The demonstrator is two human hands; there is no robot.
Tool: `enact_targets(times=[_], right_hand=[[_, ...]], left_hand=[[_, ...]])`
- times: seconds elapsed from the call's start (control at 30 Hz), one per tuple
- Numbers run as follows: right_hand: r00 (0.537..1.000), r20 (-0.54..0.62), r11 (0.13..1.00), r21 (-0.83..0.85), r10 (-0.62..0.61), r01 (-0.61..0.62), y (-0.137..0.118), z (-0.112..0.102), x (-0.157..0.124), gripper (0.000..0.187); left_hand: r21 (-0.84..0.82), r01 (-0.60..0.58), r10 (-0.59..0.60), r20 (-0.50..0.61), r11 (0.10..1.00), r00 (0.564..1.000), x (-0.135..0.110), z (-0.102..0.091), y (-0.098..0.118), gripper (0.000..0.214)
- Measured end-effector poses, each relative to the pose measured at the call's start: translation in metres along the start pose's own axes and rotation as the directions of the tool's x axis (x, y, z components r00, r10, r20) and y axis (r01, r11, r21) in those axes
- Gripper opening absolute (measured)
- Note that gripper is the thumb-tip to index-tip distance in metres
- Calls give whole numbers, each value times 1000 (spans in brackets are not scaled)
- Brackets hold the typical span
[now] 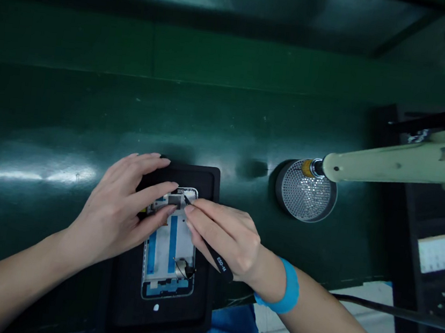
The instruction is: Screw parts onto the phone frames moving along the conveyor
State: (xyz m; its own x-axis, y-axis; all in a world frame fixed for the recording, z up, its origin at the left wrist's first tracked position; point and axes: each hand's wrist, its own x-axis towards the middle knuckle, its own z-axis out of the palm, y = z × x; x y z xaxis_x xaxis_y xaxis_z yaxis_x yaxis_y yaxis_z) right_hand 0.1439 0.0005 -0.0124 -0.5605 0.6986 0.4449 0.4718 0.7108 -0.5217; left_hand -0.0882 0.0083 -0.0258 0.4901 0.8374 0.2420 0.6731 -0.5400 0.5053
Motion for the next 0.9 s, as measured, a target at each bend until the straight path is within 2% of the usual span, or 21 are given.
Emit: enact_targets(times=[0.5, 0.77, 0.9], right_hand=[[1000, 5, 1000, 16, -4, 4, 1, 0, 0, 24], [1000, -5, 1000, 21, -3, 4, 1, 0, -1, 36], [1000, -18, 1000, 24, -11, 11, 2, 1, -1, 34]], left_hand=[[-4, -4, 4, -12, 1000, 1000, 0, 0, 1, 22], [-3, -1, 1, -11, 1000, 1000, 1, -1, 1, 22], [-4, -6, 6, -12, 1000, 1000, 1, 0, 1, 22]])
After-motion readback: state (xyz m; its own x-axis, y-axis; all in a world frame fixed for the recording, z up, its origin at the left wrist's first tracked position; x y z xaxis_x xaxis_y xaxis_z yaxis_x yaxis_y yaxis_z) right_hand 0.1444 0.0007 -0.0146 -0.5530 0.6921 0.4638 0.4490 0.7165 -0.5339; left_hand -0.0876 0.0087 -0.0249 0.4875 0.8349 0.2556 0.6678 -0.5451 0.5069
